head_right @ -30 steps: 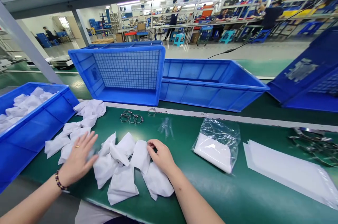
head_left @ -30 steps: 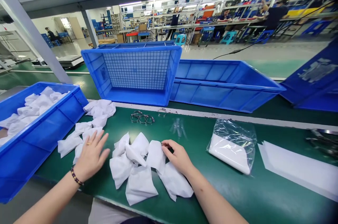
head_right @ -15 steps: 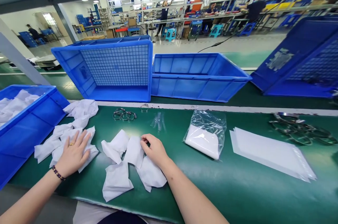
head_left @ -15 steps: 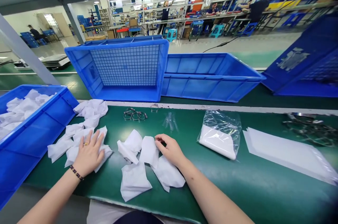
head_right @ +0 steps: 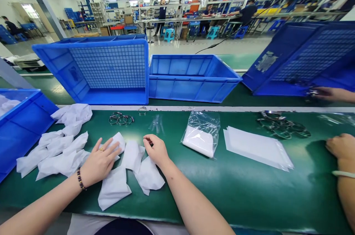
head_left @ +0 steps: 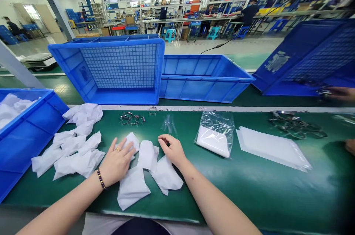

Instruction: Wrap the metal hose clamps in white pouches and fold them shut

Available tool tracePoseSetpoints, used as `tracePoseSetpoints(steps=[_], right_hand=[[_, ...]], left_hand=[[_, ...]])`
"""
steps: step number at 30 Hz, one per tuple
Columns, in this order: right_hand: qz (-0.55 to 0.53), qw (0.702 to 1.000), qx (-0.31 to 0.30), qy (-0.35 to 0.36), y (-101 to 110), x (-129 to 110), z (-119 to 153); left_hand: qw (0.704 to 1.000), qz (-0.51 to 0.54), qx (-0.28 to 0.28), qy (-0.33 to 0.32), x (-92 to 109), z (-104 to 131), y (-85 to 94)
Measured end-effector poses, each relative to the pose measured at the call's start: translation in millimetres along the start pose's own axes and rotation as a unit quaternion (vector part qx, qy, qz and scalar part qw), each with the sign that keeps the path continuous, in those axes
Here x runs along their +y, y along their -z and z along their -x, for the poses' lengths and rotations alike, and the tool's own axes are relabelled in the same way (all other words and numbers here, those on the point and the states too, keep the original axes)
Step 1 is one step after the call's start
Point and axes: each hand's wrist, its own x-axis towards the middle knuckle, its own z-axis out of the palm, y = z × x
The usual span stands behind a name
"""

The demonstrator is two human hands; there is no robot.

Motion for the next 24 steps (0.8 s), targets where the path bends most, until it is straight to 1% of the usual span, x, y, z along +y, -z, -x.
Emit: tracePoseSetpoints(steps=[2, 4, 5, 6, 7, 8, 9, 10, 11, 12, 13, 14, 16, 17, 19, 21, 24], right_hand=[[-0.002, 1.0, 0.001, 0.003, -1, 0, 0], [-0.005, 1.0, -0.002, 0.006, -2, 0, 0], [-0.006, 1.0, -0.005, 0.008, -3, 0, -1], [-0.006, 1.0, -0.007, 0.009, -4, 0, -1], [-0.006, 1.0, -0.009, 0.01, -5, 1, -1], [-0.004, 1.0, -0.011, 0.011, -5, 1, -2], [-0.002, 1.0, -0.011, 0.011, -5, 1, -2], [0.0, 1.0, -0.009, 0.011, -5, 1, -2], [0.001, 1.0, -0.005, 0.01, -5, 1, -3], [0.001, 1.0, -0.001, 0.008, -4, 1, -3], [0.002, 1.0, 0.003, 0.006, -3, 1, -3], [0.002, 1.0, 0.005, 0.005, -2, 2, -3], [0.005, 1.0, 0.008, 0.003, -1, 2, -2], [0.007, 1.0, 0.008, 0.004, -1, 2, -2], [0.01, 1.0, 0.006, 0.005, -1, 2, -1], [0.014, 1.0, 0.0, 0.004, -2, 1, -1], [0.013, 1.0, -0.004, 0.006, -2, -2, -1]], left_hand=[[0.999, -0.034, -0.004, 0.033, -20, 7, -2.6], [0.994, -0.069, 0.005, 0.085, -35, 13, -0.6], [0.99, -0.082, 0.016, 0.111, -38, 15, 2.0], [0.987, -0.089, 0.028, 0.128, -37, 16, 5.3], [0.987, -0.088, 0.037, 0.13, -30, 16, 9.0], [0.99, -0.078, 0.039, 0.111, -20, 14, 12.6], [0.995, -0.057, 0.032, 0.069, -6, 12, 15.4], [0.999, -0.029, 0.012, 0.009, 9, 9, 17.1], [0.998, 0.003, -0.009, -0.058, 24, 6, 17.4], [0.993, 0.032, -0.036, -0.112, 38, 3, 16.0], [0.986, 0.055, -0.055, -0.146, 49, -1, 13.2], [0.982, 0.07, -0.071, -0.162, 57, -4, 9.1], [0.981, 0.078, -0.085, -0.156, 63, -8, -1.1], [0.984, 0.074, -0.083, -0.141, 61, -10, -6.3], [0.991, 0.056, -0.067, -0.102, 49, -10, -15.1], [0.997, 0.03, -0.042, -0.056, 30, -7, -20.6], [1.0, -0.014, -0.004, 0.014, -3, 1, -22.7]])
